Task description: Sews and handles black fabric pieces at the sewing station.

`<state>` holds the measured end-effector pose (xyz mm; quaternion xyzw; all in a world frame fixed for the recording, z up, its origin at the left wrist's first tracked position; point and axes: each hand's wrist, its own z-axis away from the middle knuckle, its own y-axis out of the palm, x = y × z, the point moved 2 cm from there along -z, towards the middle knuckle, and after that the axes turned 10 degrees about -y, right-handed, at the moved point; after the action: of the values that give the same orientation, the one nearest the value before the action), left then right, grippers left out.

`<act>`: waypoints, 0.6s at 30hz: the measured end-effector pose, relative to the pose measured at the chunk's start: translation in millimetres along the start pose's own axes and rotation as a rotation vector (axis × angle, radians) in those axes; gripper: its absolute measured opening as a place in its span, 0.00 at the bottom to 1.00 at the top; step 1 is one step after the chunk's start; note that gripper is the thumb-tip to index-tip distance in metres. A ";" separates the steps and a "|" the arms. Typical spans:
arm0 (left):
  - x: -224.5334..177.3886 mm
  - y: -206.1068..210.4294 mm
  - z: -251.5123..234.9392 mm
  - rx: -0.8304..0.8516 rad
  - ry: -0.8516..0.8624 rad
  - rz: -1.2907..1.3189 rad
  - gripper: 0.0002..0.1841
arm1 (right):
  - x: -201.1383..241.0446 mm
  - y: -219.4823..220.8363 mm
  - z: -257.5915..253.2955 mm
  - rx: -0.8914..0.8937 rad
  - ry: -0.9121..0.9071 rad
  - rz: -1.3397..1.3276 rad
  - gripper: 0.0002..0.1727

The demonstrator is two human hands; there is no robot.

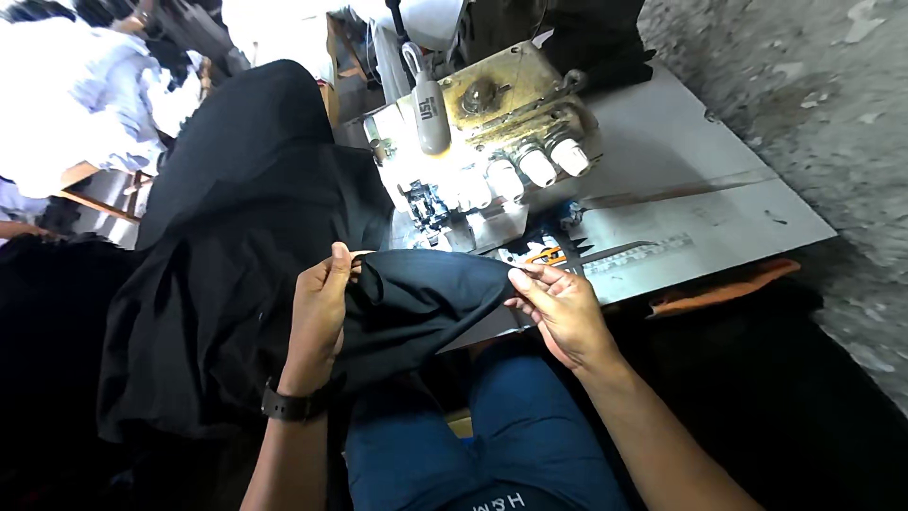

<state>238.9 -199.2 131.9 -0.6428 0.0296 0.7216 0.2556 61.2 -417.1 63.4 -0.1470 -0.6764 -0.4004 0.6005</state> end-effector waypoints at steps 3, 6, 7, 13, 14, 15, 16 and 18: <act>-0.8 -1.5 23.9 -0.079 0.168 -0.146 0.14 | 15.4 4.6 12.3 0.064 -0.121 0.156 0.06; 4.0 2.1 113.3 -0.104 0.430 -0.195 0.43 | 64.6 45.4 58.9 0.365 -0.444 0.288 0.07; 10.3 7.0 141.1 -0.093 0.412 -0.180 0.49 | 76.0 64.7 79.3 0.502 -0.546 0.254 0.08; -11.4 -36.9 191.7 -0.536 0.655 -0.141 0.08 | 60.1 126.3 95.6 0.801 -0.717 0.030 0.14; -18.2 -51.1 202.9 -0.496 0.696 -0.188 0.07 | 46.8 119.2 84.7 0.722 -0.532 0.004 0.11; -23.5 -60.3 215.7 -0.415 0.721 -0.213 0.07 | 32.9 112.6 76.7 0.656 -0.265 -0.056 0.21; -27.1 -63.5 228.1 -0.299 0.739 -0.221 0.07 | 24.9 111.9 72.4 0.599 -0.004 -0.111 0.33; -27.8 -48.2 247.3 0.006 0.748 -0.259 0.08 | 24.4 124.9 70.1 0.507 0.174 -0.173 0.36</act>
<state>34.2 -74.7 214.5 -0.8590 0.0414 0.3991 0.3180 91.6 -294.2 134.6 0.1009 -0.7111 -0.2790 0.6375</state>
